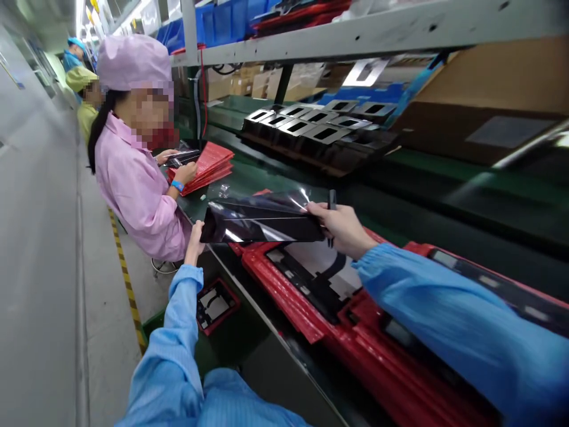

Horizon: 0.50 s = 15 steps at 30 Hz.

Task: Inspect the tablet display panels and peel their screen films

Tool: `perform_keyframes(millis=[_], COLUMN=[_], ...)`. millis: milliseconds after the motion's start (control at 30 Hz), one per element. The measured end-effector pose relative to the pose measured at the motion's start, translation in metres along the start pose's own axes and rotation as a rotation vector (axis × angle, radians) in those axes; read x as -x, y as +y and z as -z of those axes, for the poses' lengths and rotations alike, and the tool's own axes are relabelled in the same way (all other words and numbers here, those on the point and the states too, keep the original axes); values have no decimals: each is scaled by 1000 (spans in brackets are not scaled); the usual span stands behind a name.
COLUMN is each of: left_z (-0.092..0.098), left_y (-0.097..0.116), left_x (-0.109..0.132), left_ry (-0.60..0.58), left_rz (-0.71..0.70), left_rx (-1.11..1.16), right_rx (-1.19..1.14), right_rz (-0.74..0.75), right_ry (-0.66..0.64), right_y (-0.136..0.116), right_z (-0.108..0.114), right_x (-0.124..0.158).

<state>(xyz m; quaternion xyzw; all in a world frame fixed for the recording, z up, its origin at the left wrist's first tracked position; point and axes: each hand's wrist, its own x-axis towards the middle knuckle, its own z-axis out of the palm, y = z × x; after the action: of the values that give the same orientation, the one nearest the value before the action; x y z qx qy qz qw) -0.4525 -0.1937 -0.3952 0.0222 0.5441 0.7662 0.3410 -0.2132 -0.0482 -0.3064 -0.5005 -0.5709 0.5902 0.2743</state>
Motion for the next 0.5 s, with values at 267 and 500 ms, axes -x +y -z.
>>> perform_keyframes(millis=[267,500], left_z=[-3,-12], left_y=[0,5], left_x=[-54,-73], left_ry=[28,49], left_rz=[51,-19], left_rx=[-97,-128], right_rx=[-101,-144], right_rz=[36,126], right_ry=[63,110], right_y=[40,57], right_z=[-27,-41], right_x=[-66,-104])
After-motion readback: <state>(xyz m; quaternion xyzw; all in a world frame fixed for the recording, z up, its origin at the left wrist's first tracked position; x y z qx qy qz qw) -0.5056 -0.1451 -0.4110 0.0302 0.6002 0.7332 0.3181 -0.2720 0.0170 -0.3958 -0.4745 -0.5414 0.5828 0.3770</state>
